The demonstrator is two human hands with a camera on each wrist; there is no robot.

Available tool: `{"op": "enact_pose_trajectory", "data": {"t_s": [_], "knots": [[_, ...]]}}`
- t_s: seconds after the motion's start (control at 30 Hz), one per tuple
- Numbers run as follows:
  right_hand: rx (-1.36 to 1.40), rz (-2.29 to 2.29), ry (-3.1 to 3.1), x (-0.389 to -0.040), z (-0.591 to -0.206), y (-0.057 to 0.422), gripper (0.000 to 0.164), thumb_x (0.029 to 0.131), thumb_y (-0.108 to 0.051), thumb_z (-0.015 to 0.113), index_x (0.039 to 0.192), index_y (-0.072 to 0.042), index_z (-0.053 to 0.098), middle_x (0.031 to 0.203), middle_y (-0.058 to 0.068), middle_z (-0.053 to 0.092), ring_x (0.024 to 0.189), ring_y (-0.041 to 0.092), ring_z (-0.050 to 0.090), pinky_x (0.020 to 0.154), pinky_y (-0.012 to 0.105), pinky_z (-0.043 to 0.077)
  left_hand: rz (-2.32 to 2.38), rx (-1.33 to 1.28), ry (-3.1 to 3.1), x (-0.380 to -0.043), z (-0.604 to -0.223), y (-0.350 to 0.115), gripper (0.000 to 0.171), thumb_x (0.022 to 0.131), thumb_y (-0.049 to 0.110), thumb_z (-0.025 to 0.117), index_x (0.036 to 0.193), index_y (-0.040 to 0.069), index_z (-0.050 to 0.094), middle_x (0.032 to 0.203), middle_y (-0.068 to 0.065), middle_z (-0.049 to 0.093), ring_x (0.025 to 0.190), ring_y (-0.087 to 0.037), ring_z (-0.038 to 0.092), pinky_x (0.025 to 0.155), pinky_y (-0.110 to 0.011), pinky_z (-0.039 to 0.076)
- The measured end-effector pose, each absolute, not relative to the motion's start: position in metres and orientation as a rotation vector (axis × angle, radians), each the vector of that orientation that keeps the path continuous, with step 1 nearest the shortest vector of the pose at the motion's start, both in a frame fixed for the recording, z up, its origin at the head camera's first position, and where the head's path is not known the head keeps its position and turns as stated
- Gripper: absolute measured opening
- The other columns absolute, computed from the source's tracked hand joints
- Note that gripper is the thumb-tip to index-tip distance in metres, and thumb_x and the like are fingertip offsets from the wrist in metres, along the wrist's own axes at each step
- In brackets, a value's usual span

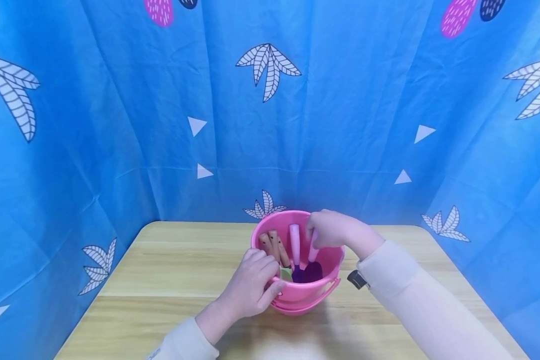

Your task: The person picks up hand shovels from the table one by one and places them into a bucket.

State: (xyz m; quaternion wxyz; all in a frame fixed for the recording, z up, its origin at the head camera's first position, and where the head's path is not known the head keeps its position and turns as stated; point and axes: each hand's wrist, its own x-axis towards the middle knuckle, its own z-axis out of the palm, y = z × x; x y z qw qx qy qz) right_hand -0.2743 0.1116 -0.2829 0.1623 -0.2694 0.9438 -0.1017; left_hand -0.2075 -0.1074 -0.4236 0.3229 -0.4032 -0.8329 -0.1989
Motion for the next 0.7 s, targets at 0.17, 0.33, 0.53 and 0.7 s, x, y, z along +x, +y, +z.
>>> {"op": "enact_pose_trajectory", "data": {"t_s": [0.17,0.33,0.53,0.7], "knots": [[-0.779,-0.253,2.692,-0.2747,-0.2816,0.1109,0.017,0.076,-0.009,0.086,0.084,-0.015,0.072,0.082,-0.003,0.067,0.079,0.016,0.061,0.073,0.032,0.054,-0.517,-1.053,-2.209,-0.2071,-0.4229,-0.1073,0.036,0.106,0.044,0.034,0.081,0.023,0.049,0.074,0.012,0.042,0.077,-0.009,0.043,0.085,-0.034,0.038],[-0.787,-0.243,2.692,-0.2756,-0.2812,0.1112,0.017,0.076,-0.010,0.086,0.085,-0.014,0.072,0.083,-0.003,0.067,0.080,0.017,0.060,0.072,0.033,0.054,-0.521,-1.054,-2.199,-0.2074,-0.4222,-0.1078,0.036,0.106,0.044,0.034,0.081,0.023,0.049,0.074,0.012,0.042,0.077,-0.010,0.043,0.084,-0.034,0.038],[-0.741,-0.255,2.680,-0.2753,-0.2810,0.1110,0.017,0.077,-0.010,0.085,0.086,-0.015,0.072,0.082,-0.003,0.066,0.079,0.017,0.060,0.071,0.032,0.054,-0.524,-1.059,-2.200,-0.2070,-0.4218,-0.1083,0.036,0.106,0.044,0.034,0.081,0.023,0.049,0.074,0.012,0.042,0.077,-0.010,0.043,0.084,-0.034,0.038],[-0.742,-0.249,2.657,-0.2739,-0.2835,0.1101,0.016,0.079,-0.010,0.085,0.089,-0.013,0.073,0.083,-0.004,0.066,0.083,0.017,0.062,0.074,0.033,0.055,-0.527,-1.062,-2.205,-0.2062,-0.4216,-0.1090,0.036,0.106,0.044,0.034,0.081,0.023,0.049,0.074,0.012,0.042,0.077,-0.010,0.043,0.084,-0.034,0.038]]}}
